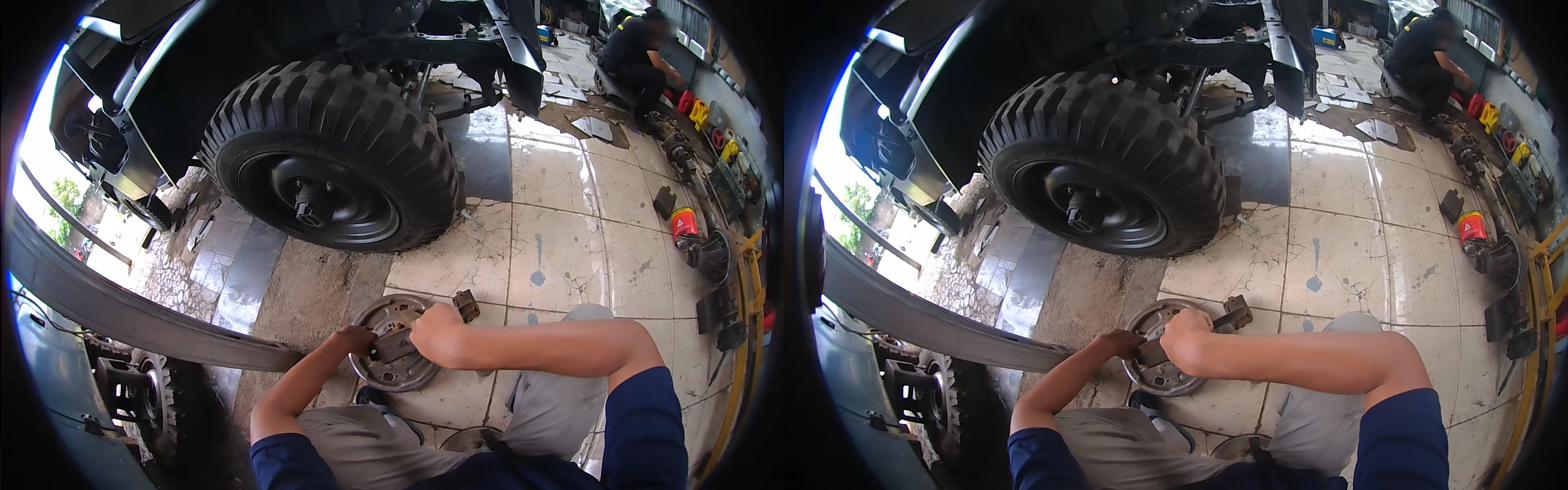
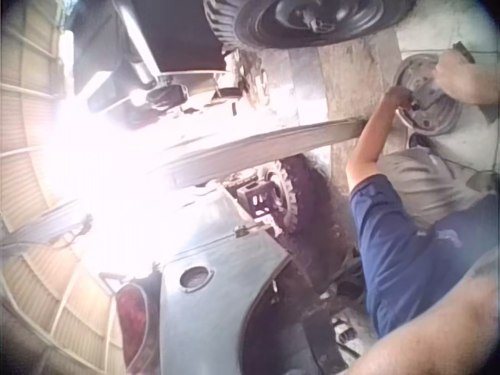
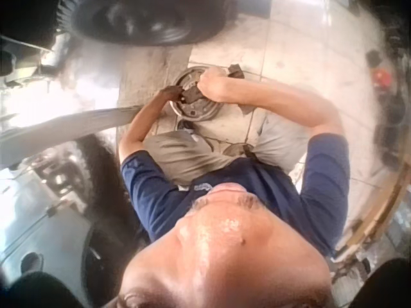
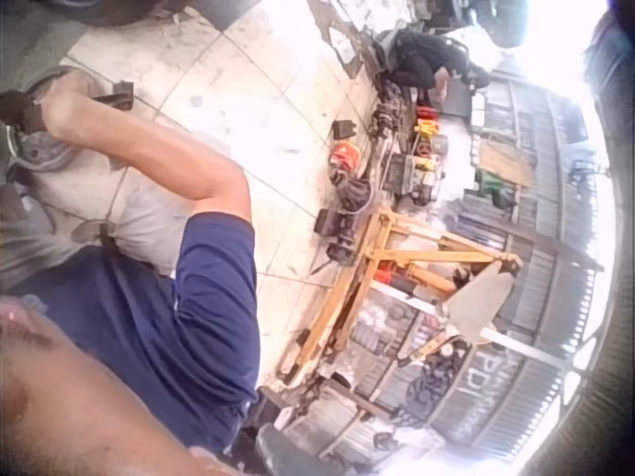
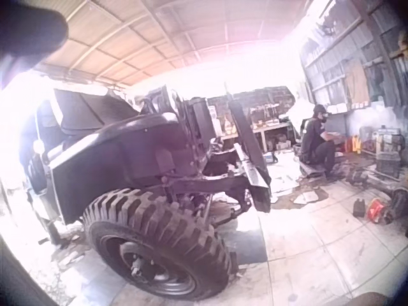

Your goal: The person sits on the floor and scrubs a brake drum assembly with a wire brush, repeatedly rotating the part to clean different surfaces. The person also uses a metal scraper to remove debris from the assembly.

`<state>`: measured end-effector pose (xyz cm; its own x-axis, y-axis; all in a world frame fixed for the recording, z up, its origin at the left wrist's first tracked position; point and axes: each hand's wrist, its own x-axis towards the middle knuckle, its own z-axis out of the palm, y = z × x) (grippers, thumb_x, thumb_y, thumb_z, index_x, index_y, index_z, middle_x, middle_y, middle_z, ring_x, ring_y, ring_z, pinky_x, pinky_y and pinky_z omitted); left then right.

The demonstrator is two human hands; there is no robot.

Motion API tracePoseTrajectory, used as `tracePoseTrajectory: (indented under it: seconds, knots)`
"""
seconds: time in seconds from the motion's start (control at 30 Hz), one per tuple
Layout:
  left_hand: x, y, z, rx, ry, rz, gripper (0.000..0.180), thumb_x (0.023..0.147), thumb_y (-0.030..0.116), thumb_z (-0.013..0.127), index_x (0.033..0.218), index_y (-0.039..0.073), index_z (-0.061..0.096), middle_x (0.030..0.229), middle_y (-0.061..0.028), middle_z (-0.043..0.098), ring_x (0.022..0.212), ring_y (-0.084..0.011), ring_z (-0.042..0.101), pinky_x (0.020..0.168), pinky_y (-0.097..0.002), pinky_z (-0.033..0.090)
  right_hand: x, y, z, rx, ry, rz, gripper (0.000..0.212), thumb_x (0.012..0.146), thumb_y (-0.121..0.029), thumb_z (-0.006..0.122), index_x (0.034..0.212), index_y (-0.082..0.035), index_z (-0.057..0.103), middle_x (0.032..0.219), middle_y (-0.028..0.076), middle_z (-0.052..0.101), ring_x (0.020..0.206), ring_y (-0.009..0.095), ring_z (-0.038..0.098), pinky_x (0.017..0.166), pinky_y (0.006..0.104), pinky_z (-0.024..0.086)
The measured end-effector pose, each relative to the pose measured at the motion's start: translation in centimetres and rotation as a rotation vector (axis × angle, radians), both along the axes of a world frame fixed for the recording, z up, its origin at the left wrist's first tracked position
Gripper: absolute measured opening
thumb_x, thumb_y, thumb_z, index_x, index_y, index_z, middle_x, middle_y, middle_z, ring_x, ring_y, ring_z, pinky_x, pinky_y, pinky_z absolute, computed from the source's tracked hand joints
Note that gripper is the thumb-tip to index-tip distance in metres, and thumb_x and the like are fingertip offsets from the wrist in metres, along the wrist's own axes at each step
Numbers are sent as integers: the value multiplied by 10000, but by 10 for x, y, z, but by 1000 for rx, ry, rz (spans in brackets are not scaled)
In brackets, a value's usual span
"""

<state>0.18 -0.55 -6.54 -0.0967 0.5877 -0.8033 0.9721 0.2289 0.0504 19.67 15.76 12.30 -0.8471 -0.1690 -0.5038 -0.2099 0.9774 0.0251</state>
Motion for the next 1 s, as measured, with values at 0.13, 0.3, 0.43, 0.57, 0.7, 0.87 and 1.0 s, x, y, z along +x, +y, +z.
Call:
tracePoseTrajectory:
  seconds: [0.13, 0.3, 0.43, 0.57, 0.7, 0.87, 1.0]
  knots:
    - [2, 4, 6, 46, -9, 38, 573, 805, 354, 681, 1337, 181, 558, 1109, -173, 691, 1065, -347, 660, 882, -466, 530, -9, 14, -19, -36, 49, -26, 214, 885, -171, 586, 985, -84, 754, 992, 69, 743, 886, 233, 726, 655, 397, 577]
    - [-2, -2, 3, -30, -9, 47, 839, 798, 430, 716, 1525, 294, 321, 1239, -167, 646, 1133, -344, 631, 922, -447, 505, -5, 7, 4, -5, -5, 33, 220, 877, -170, 595, 1004, -94, 758, 1020, 67, 743, 909, 232, 722, 659, 398, 579]
    - [7, 14, 21, -51, -37, 58, 821, 793, 436, 728, 1507, 298, 347, 1249, -149, 645, 1151, -339, 620, 931, -442, 499, -1, 14, -10, -23, 43, -20, 219, 887, -161, 576, 985, -94, 760, 1005, 66, 746, 920, 222, 721, 694, 377, 576]
    - [2, 2, 16, -20, -34, 61, 783, 792, 431, 730, 1482, 286, 388, 1248, -147, 644, 1154, -338, 617, 941, -446, 495, 5, 2, 23, 17, -66, 25, 216, 893, -157, 570, 975, -86, 757, 991, 61, 746, 909, 219, 722, 675, 378, 574]
    - [8, 9, 20, -24, -60, 47, 821, 791, 311, 707, 1517, 268, 327, 1210, -175, 652, 1106, -345, 638, 916, -451, 507, -1, 17, -14, -60, 74, -18, 211, 884, -167, 584, 976, -85, 756, 989, 60, 745, 894, 228, 723, 639, 396, 576]
    - [-2, 0, 6, 26, -46, 50, 798, 804, 279, 678, 1520, 274, 326, 1215, -175, 651, 1107, -344, 638, 926, -450, 504, -3, 7, -15, 1, 15, 32, 218, 875, -173, 605, 1012, -109, 761, 995, 65, 747, 894, 217, 724, 636, 397, 589]
    - [3, 1, 6, -17, -55, 83, 769, 812, 278, 668, 1512, 261, 349, 1218, -176, 651, 1112, -345, 634, 930, -449, 502, 3, 14, -5, -57, 48, -21, 247, 894, -171, 569, 1074, -81, 713, 970, 78, 744, 887, 229, 723, 681, 376, 573]
